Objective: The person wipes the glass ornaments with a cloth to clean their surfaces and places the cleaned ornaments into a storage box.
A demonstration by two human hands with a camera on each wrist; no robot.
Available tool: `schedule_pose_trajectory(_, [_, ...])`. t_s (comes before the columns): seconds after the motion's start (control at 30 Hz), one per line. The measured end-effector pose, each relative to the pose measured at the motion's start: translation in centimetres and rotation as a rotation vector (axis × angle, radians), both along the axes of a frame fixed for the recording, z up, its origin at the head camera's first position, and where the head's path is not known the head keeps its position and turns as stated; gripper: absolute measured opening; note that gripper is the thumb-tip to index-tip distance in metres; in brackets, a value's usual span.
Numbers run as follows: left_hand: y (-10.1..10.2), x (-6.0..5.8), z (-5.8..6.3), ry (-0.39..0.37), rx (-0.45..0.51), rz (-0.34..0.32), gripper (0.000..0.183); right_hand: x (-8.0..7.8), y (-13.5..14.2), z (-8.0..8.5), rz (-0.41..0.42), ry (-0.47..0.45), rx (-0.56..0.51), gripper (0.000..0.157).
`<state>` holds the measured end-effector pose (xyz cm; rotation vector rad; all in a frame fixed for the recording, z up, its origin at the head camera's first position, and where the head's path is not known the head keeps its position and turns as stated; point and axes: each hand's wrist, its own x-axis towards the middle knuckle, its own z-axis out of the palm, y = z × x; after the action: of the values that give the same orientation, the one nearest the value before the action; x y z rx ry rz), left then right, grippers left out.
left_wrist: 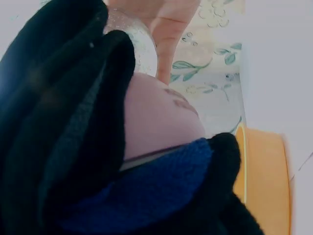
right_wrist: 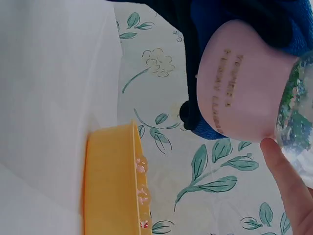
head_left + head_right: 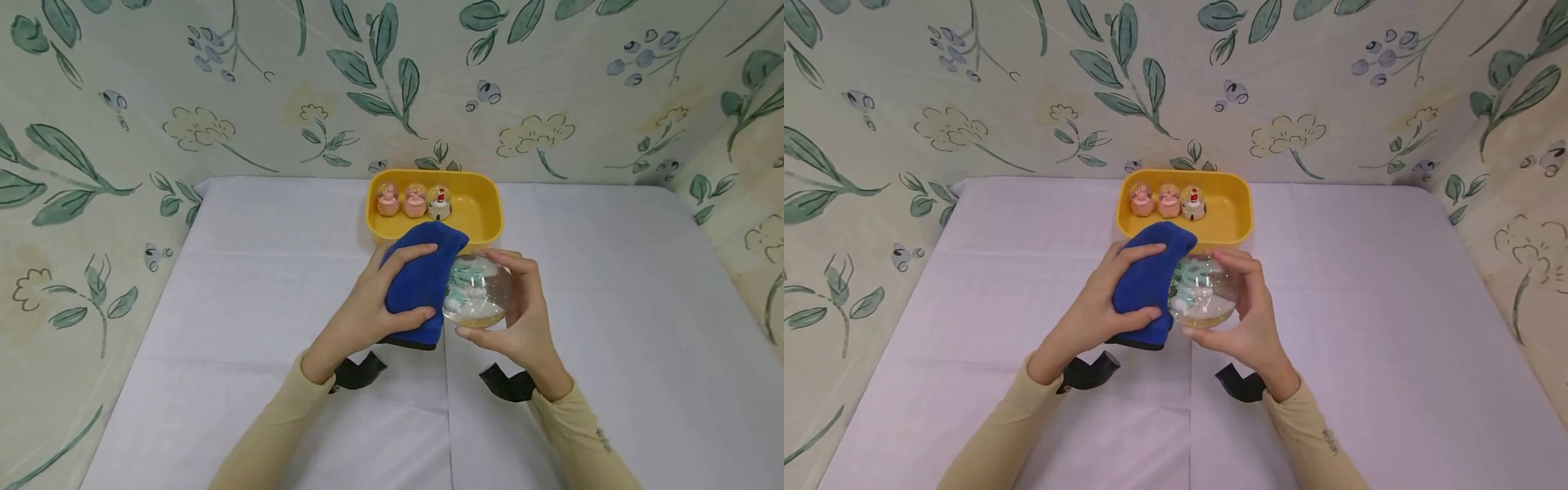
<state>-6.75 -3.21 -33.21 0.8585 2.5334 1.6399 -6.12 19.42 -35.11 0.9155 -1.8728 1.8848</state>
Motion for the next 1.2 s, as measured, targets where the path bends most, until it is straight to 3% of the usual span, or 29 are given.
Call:
schedule_pose_trajectory(0.23, [0.6, 1.0, 0.2, 0.081, -0.046, 0.055, 0.071, 1.3, -1.3, 0.2, -0.19, -0.267, -0.056, 0.071])
schedule_pose_trajectory(0.3, [0.6, 1.1, 0.2, 0.102, -0.048, 0.069, 0.071, 1.6, -1.5, 0.6, -0.195, -0.328, -0.05, 0.069])
schedule_pose_trajectory(0.37, [0.5, 1.1, 0.3, 0.114, -0.039, 0.078, 0.071, 1.8, -1.4, 1.0, -0.166, -0.331, 0.004, 0.073])
schedule_pose_trajectory(0.5, [-0.2, 0.8, 0.7, 0.096, 0.01, 0.073, 0.071, 1.6, -0.7, 1.8, -0.029, -0.193, 0.205, 0.097])
schedule_pose_trajectory(0.57, [-0.6, 0.5, 1.0, 0.077, 0.031, 0.054, 0.071, 1.3, -0.1, 2.2, 0.013, -0.083, 0.307, 0.098])
schedule_pose_trajectory(0.67, [-1.0, 0.4, 1.4, 0.053, 0.035, 0.024, 0.07, 0.7, 0.5, 2.6, -0.024, 0.08, 0.422, 0.083])
schedule_pose_trajectory(0.73, [-1.1, 0.4, 1.5, 0.051, 0.016, 0.011, 0.07, 0.5, 0.6, 2.7, -0.078, 0.164, 0.452, 0.083])
schedule_pose_trajectory(0.83, [-0.9, 0.6, 1.5, 0.072, -0.044, 0.021, 0.07, 0.3, 0.4, 2.4, -0.156, 0.202, 0.422, 0.087])
schedule_pose_trajectory(0.93, [-0.6, 0.9, 1.3, 0.125, -0.116, 0.058, 0.072, 0.5, 0.0, 1.7, -0.203, 0.144, 0.33, 0.09])
schedule_pose_trajectory(1.0, [-0.3, 1.1, 1.2, 0.18, -0.163, 0.087, 0.074, 0.6, -0.4, 1.3, -0.235, 0.057, 0.281, 0.089])
schedule_pose_trajectory(1.2, [0.5, 1.5, 0.8, 0.317, -0.213, 0.145, 0.073, 1.1, -1.0, 0.9, -0.252, -0.322, 0.178, 0.063])
